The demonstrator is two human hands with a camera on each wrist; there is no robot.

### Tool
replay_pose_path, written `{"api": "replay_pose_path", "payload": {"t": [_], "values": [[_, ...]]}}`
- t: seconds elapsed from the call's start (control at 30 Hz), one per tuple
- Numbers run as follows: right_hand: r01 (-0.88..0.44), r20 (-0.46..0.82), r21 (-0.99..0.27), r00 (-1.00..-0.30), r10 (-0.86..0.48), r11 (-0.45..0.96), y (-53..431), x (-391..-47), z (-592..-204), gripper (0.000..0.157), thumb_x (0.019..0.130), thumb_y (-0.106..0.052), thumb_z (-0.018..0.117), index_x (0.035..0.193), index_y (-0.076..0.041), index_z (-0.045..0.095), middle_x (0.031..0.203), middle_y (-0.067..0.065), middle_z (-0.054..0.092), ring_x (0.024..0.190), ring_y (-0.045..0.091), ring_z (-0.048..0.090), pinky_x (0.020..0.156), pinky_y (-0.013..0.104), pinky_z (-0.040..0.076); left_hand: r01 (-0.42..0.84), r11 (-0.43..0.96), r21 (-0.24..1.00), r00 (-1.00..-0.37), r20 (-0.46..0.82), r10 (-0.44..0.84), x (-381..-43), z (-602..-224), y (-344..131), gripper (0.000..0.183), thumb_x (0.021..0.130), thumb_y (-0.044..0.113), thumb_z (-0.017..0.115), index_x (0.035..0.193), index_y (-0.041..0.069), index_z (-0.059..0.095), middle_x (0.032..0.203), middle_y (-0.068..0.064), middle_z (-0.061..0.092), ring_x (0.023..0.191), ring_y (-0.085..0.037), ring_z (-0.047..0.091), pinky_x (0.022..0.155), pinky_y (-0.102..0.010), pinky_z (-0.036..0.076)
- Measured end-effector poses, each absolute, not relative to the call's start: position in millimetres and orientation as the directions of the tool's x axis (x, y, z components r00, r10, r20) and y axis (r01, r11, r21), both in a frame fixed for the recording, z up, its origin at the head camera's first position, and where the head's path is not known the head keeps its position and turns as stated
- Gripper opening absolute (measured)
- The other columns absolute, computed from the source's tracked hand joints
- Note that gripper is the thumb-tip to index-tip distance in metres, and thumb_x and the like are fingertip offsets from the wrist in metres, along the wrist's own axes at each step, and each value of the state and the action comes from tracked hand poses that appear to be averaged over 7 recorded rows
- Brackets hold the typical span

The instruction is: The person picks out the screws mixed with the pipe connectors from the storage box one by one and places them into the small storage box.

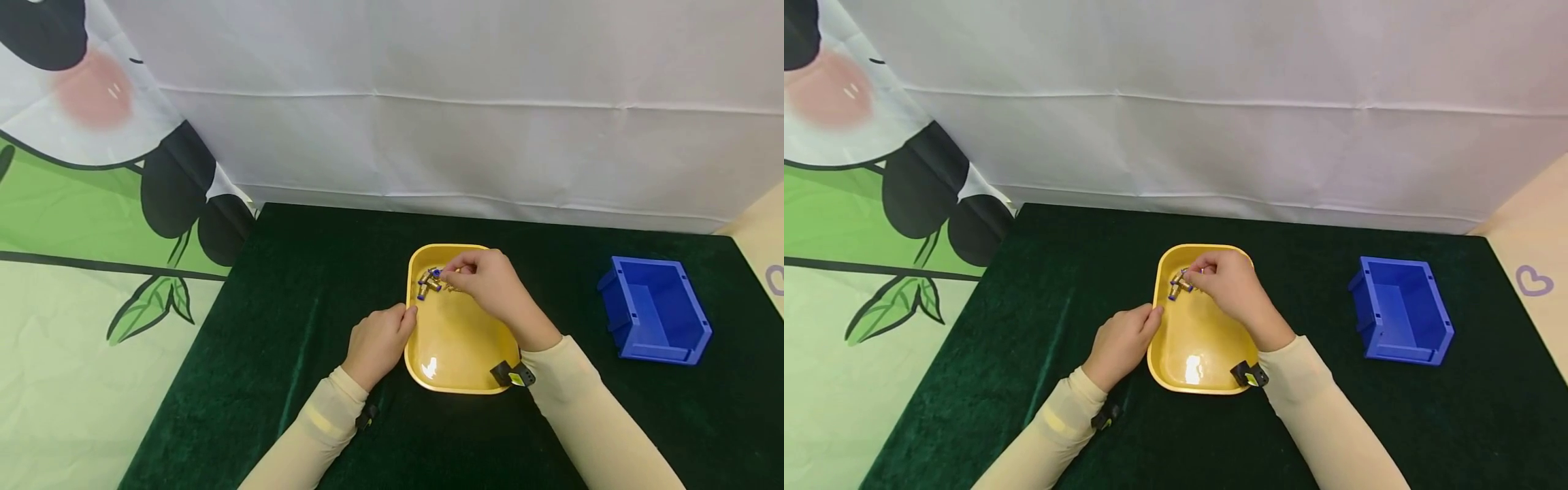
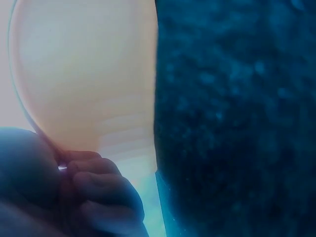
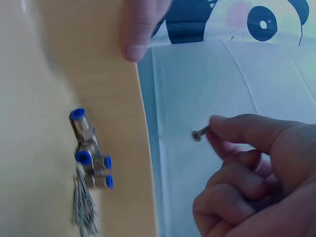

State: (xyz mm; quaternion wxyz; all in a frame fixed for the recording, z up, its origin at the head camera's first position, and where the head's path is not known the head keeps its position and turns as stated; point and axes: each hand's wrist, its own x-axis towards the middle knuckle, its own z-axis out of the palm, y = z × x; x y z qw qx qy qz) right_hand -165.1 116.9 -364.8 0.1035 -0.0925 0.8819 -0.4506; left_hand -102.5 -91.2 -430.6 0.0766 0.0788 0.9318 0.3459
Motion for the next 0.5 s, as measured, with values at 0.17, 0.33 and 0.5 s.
{"api": "replay_pose_path", "payload": {"t": [0.17, 0.33, 0.5], "values": [[-0.084, -0.06, -0.803, -0.973, -0.221, 0.59, 134.5, -161.0, -358.0, 0.018, 0.092, -0.03, 0.072, 0.096, -0.013, 0.074, 0.071, 0.008, 0.052, 0.067, 0.025, 0.05, 0.056, 0.028, 0.041, 0.077, 0.754, 0.652, -0.976, -0.105, 0.191, -102.9, -430.9, -91.7, 0.043, 0.107, 0.046, 0.034, 0.086, 0.019, 0.059, 0.061, 0.006, 0.056, 0.049, -0.009, 0.055, 0.046, -0.029, 0.045], [-0.084, -0.051, -0.801, -0.977, -0.207, 0.593, 150.5, -158.1, -359.7, 0.019, 0.093, -0.028, 0.071, 0.096, -0.009, 0.073, 0.07, 0.008, 0.05, 0.065, 0.024, 0.049, 0.055, 0.027, 0.042, 0.066, 0.755, 0.653, -0.977, -0.112, 0.183, -102.6, -431.2, -92.3, 0.045, 0.106, 0.048, 0.033, 0.086, 0.018, 0.06, 0.061, 0.005, 0.056, 0.049, -0.01, 0.056, 0.047, -0.03, 0.045], [-0.063, -0.053, -0.799, -0.983, -0.174, 0.598, 168.3, -154.5, -366.0, 0.021, 0.093, -0.028, 0.07, 0.096, -0.007, 0.072, 0.069, 0.008, 0.05, 0.065, 0.024, 0.049, 0.055, 0.026, 0.043, 0.058, 0.759, 0.648, -0.977, -0.118, 0.176, -102.5, -431.8, -90.6, 0.042, 0.107, 0.045, 0.035, 0.086, 0.018, 0.06, 0.061, 0.005, 0.055, 0.049, -0.01, 0.055, 0.047, -0.029, 0.045]]}}
